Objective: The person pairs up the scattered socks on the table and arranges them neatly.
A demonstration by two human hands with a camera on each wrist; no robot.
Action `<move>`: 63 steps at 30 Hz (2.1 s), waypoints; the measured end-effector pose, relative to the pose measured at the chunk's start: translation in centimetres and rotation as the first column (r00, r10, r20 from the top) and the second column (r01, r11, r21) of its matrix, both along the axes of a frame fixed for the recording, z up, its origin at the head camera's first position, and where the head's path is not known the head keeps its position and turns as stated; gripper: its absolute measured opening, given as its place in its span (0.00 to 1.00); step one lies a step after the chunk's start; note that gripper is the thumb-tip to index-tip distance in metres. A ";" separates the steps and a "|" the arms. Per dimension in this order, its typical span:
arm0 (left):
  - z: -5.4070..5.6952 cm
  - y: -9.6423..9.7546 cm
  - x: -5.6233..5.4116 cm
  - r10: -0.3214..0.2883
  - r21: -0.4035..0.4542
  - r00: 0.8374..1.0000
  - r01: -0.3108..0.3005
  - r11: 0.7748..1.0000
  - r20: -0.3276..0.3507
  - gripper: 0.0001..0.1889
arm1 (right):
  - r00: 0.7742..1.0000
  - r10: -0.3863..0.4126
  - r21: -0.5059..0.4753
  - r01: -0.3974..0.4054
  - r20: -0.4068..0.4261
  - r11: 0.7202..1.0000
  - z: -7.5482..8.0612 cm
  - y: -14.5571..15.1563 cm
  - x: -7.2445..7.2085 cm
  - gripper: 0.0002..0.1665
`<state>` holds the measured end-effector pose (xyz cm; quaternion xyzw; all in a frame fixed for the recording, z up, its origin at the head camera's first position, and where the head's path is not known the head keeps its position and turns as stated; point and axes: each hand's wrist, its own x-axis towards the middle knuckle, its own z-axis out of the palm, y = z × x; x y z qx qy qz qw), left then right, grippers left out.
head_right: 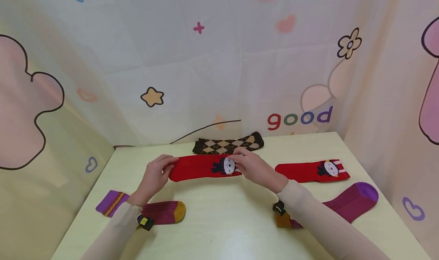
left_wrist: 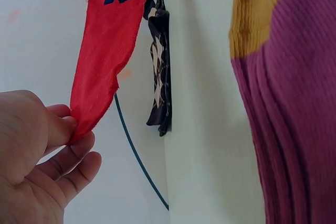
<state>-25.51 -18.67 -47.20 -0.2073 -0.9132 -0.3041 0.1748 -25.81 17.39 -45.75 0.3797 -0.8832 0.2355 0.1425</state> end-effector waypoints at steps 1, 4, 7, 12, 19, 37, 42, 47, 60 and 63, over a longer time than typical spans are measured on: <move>0.1 0.1 0.0 -0.002 -0.002 1.000 0.002 1.000 0.002 0.17 | 1.000 -0.008 0.004 0.008 0.008 1.000 0.0 0.1 0.0 0.25; 0.2 0.5 0.2 -0.017 0.004 1.000 0.017 1.000 0.005 0.17 | 0.999 -0.020 0.010 0.020 0.028 1.000 0.0 0.5 0.1 0.25; 0.2 0.8 0.3 -0.035 0.011 0.999 0.035 0.999 0.002 0.16 | 0.999 -0.024 0.005 0.024 0.043 1.000 0.1 0.8 0.3 0.25; 0.1 1.1 0.4 -0.051 0.018 0.999 0.051 0.999 -0.002 0.16 | 0.999 -0.020 0.000 0.020 0.037 1.000 0.2 1.2 0.6 0.25; 0.0 1.6 0.5 -0.060 0.013 0.997 0.059 0.998 0.042 0.17 | 0.999 -0.024 -0.007 0.024 0.044 1.000 0.3 1.9 1.0 0.23; -0.5 2.8 1.7 -0.135 0.003 0.984 0.136 0.991 0.112 0.17 | 0.994 -0.012 -0.018 0.014 0.105 1.000 0.0 4.1 2.3 0.22; -0.7 3.1 2.2 -0.161 -0.011 0.980 0.163 0.987 0.117 0.17 | 0.991 -0.032 -0.011 0.033 0.129 0.999 -0.1 4.5 3.0 0.21; -1.0 3.3 2.5 -0.184 -0.008 0.977 0.186 0.983 0.103 0.17 | 0.987 -0.046 0.002 0.046 0.151 0.999 -0.6 4.8 3.4 0.21; -1.8 3.6 3.1 -0.237 -0.005 0.957 0.241 0.971 0.168 0.17 | 0.986 -0.034 -0.001 0.035 0.162 0.999 -1.6 5.4 4.5 0.19; -1.9 3.6 3.1 -0.243 -0.020 0.954 0.250 0.968 0.177 0.17 | 0.985 -0.040 0.003 0.040 0.166 0.999 -1.8 5.5 4.7 0.19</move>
